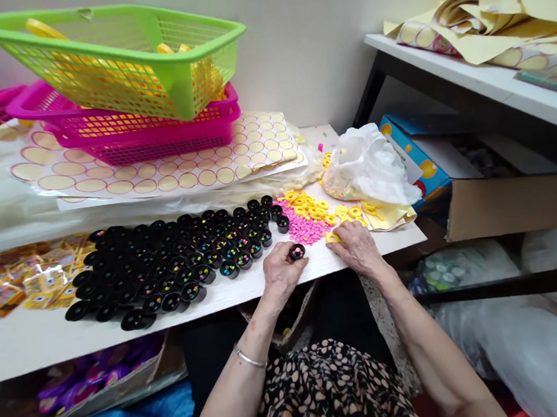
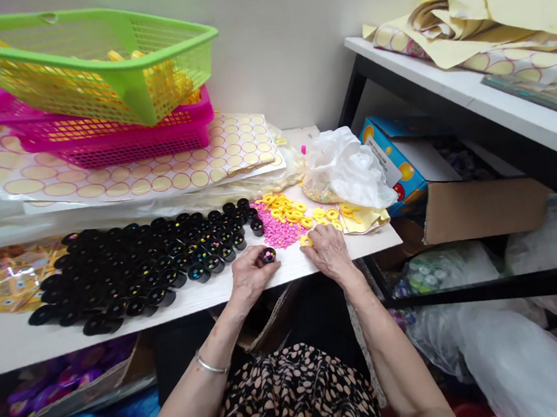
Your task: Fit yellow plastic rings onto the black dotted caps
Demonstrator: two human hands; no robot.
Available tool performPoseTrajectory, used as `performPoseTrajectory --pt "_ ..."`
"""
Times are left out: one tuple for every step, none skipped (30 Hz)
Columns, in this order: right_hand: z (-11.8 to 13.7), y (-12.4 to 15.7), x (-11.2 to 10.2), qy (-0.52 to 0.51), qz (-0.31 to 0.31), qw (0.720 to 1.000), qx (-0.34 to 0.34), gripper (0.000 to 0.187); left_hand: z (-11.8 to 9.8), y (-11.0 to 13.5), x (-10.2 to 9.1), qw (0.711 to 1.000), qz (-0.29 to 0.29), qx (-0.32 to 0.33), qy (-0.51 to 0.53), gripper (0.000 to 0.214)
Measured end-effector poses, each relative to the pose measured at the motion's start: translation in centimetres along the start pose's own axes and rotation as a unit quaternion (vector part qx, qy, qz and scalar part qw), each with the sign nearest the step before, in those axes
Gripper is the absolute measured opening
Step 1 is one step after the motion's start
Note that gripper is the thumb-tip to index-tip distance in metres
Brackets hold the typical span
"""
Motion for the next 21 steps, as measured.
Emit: performPoseTrajectory --pt "0.2 0.0 -0.3 -0.014 -0.004 1.0 0.0 0.02 0.0 0.1 0.1 1.0 0.004 -0.001 0.005 0.018" --pt "0.5 0.1 -0.6 -0.035 -0.01 0.999 0.0 0.02 -0.1 0.1 0.2 1.0 0.008 -0.002 0.011 0.017" --pt "0.9 0.2 -1.1 -0.064 -0.017 0.998 -0.004 0.021 -0.2 0.2 0.2 1.0 0.01 -0.003 0.017 0.017" --pt "1.6 0.4 -1.6 -0.097 -0.022 0.995 -0.012 0.022 -0.2 0.2 0.3 1.0 0.012 -0.004 0.023 0.018" --pt "2.5 0.5 -2.0 -0.13 -0.022 0.991 -0.024 0.023 -0.3 0.2 0.3 1.0 0.011 -0.006 0.027 0.018" --pt "3.6 0.7 -2.2 -0.157 -0.016 0.987 -0.04 0.023 -0.3 0.3 0.3 1.0 0.008 -0.006 0.029 0.019" --pt "4.8 0.8 -2.3 -0.175 -0.006 0.983 -0.058 0.023 -0.3 0.3 0.2 0.999 0.005 -0.006 0.031 0.02" --pt "6.0 0.9 -2.3 -0.182 0.007 0.98 -0.073 0.023 -0.3 0.3 0.2 0.999 0.004 -0.004 0.033 0.02" --pt "7.0 1.0 -2.1 -0.181 0.018 0.98 -0.085 0.022 -0.3 0.4 0.2 0.999 0.006 0.0 0.037 0.021" --pt "7.8 1.0 -1.9 -0.173 0.026 0.98 -0.093 0.022 -0.3 0.4 0.2 0.999 0.01 0.003 0.044 0.022" --pt "8.5 0.9 -1.7 -0.162 0.031 0.982 -0.096 0.021 -0.3 0.5 0.2 0.998 0.015 0.006 0.053 0.023" --pt "8.9 0.9 -1.6 -0.151 0.033 0.983 -0.098 0.021 -0.3 0.6 0.2 0.998 0.02 0.007 0.063 0.024" --pt "9.2 0.8 -1.4 -0.141 0.037 0.984 -0.099 0.021 -0.3 0.7 0.2 0.997 0.026 0.008 0.074 0.026" --pt "9.4 0.8 -1.3 -0.131 0.04 0.986 -0.1 0.02 -0.3 0.8 0.2 0.996 0.03 0.007 0.085 0.027" --pt "9.5 0.8 -1.2 -0.123 0.043 0.986 -0.1 0.02 -0.2 0.9 0.1 0.995 0.032 0.005 0.097 0.029" --pt "9.5 0.8 -1.1 -0.116 0.046 0.987 -0.1 0.02 -0.1 0.9 0.0 0.993 0.032 -0.001 0.11 0.032" --pt "9.5 0.7 -1.1 -0.111 0.049 0.988 -0.1 0.02 0.1 1.0 -0.1 0.992 0.03 -0.011 0.124 0.034" --pt "9.4 0.7 -1.1 -0.108 0.051 0.988 -0.099 0.02 0.3 1.1 -0.3 0.99 0.022 -0.023 0.136 0.035" --pt "9.4 0.7 -1.1 -0.107 0.052 0.988 -0.098 0.02 0.6 1.2 -0.6 0.989 0.01 -0.036 0.145 0.036" --pt "9.4 0.6 -1.1 -0.108 0.052 0.988 -0.099 0.02 0.9 1.3 -0.9 0.987 -0.005 -0.049 0.154 0.036" --pt "9.4 0.6 -1.1 -0.108 0.052 0.988 -0.1 0.021 1.2 1.4 -1.1 0.984 -0.021 -0.063 0.163 0.034"
Point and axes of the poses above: each hand's wrist, its own y-axis away from the middle knuckle, its own x-axis out of the palm, z = x × y, the point moved 10 cm from there along -y, towards the middle knuckle, and after that the axes turned 12 degrees about x, right-handed, at the moved point
